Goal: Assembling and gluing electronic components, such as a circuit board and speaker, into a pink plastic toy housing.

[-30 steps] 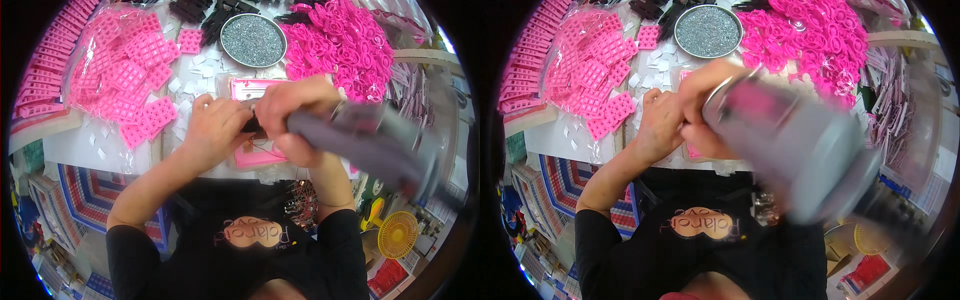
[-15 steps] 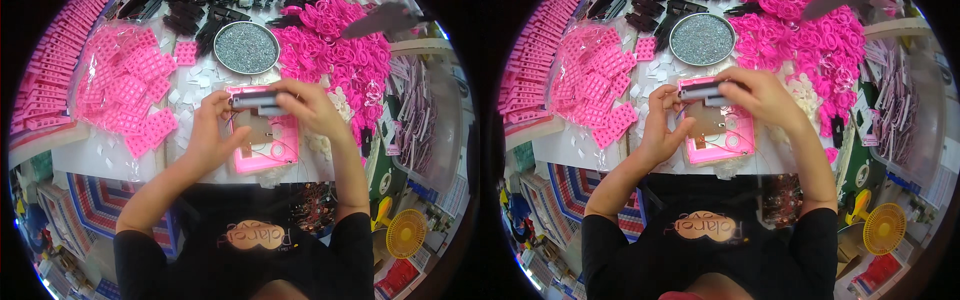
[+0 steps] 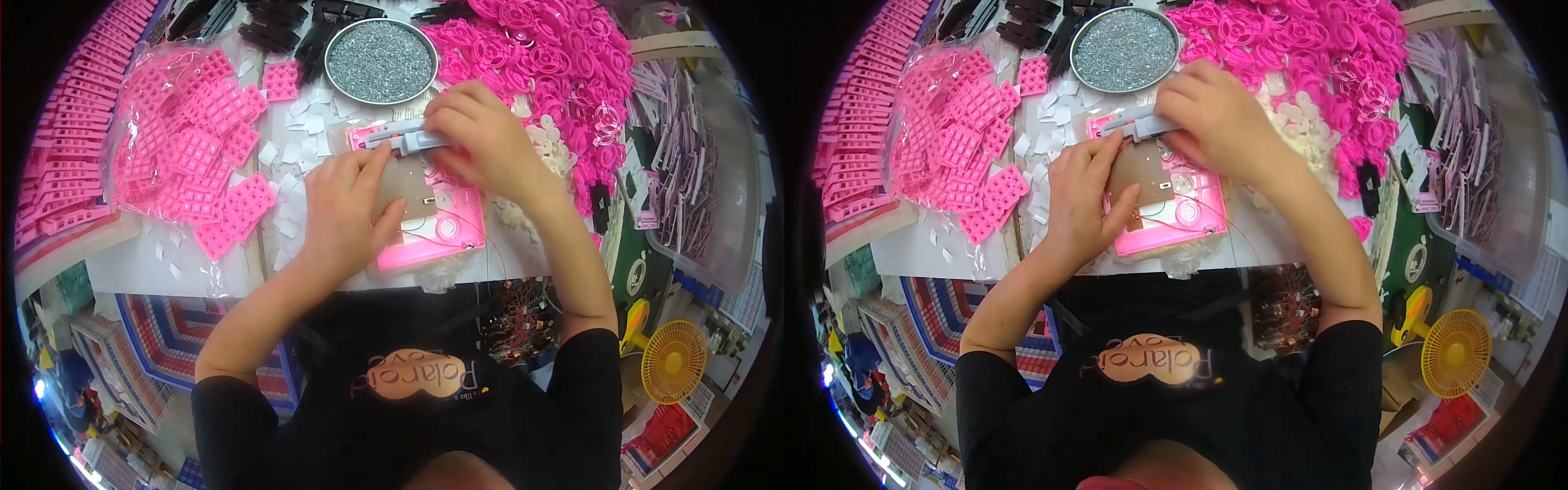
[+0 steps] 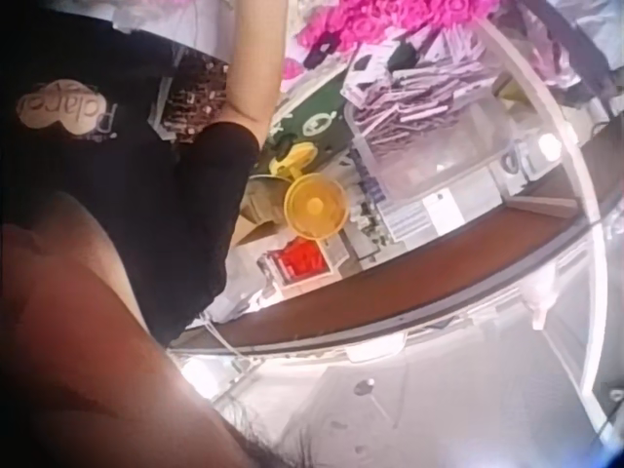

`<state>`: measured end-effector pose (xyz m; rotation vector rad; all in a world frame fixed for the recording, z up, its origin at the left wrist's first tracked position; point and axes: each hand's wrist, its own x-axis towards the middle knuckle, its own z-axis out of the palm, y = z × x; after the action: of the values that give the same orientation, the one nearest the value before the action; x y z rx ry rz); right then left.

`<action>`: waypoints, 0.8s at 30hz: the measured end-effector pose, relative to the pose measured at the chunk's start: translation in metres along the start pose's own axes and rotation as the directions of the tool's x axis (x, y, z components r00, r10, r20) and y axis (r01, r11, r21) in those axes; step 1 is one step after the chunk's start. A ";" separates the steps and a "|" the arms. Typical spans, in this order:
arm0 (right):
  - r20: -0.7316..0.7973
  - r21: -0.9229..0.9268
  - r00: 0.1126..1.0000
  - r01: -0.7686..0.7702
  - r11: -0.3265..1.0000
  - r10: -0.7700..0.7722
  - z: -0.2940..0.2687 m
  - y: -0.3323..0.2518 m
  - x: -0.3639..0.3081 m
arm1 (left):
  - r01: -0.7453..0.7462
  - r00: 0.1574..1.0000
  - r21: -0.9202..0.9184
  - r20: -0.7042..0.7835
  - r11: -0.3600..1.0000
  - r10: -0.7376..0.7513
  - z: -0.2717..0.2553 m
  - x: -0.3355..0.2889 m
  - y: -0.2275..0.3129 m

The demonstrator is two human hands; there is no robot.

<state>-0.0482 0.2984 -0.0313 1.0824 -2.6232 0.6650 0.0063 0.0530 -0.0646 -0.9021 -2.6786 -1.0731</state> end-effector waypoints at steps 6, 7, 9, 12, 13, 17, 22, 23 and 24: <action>-0.049 0.087 0.985 -0.160 0.983 0.165 0.015 -0.003 -0.013 | 0.037 0.999 0.112 -0.013 0.993 -0.035 -0.007 0.007 0.010; -0.021 0.119 0.984 -0.173 0.978 0.177 0.012 0.001 -0.012 | 0.044 0.999 0.032 0.024 0.998 -0.045 -0.012 0.014 0.004; 0.038 0.184 0.980 -0.198 0.963 0.194 0.007 0.008 -0.009 | 0.071 0.993 -0.123 0.098 0.990 -0.059 -0.021 0.039 -0.018; 0.100 0.294 0.989 -0.133 0.947 0.108 -0.003 0.019 -0.003 | 0.059 0.997 0.065 -0.049 0.996 -0.056 -0.020 0.099 -0.058; 0.093 0.338 0.983 -0.180 0.924 0.157 -0.002 0.020 -0.004 | 0.051 0.999 0.220 -0.007 0.974 -0.051 -0.017 0.113 -0.066; 0.085 0.553 0.925 -0.353 0.755 0.370 0.000 0.032 -0.020 | -0.004 0.993 0.432 0.107 0.902 -0.047 -0.002 0.135 -0.075; -0.077 0.921 0.905 -0.096 0.378 0.419 -0.045 0.000 0.007 | -0.084 0.996 0.382 0.012 0.920 0.086 0.011 0.143 -0.086; -0.086 0.943 0.934 -0.036 0.331 0.346 -0.056 -0.017 0.023 | -0.140 0.987 0.371 -0.027 0.918 0.161 0.022 0.147 -0.101; -0.084 0.955 0.959 0.000 0.298 0.270 -0.062 -0.028 0.040 | -0.153 0.984 0.386 -0.028 0.910 0.177 0.021 0.145 -0.104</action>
<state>-0.0542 0.2873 0.0467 0.8349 -1.9315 2.4454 -0.1690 0.0773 -0.0958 -0.9726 -2.5686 -0.5045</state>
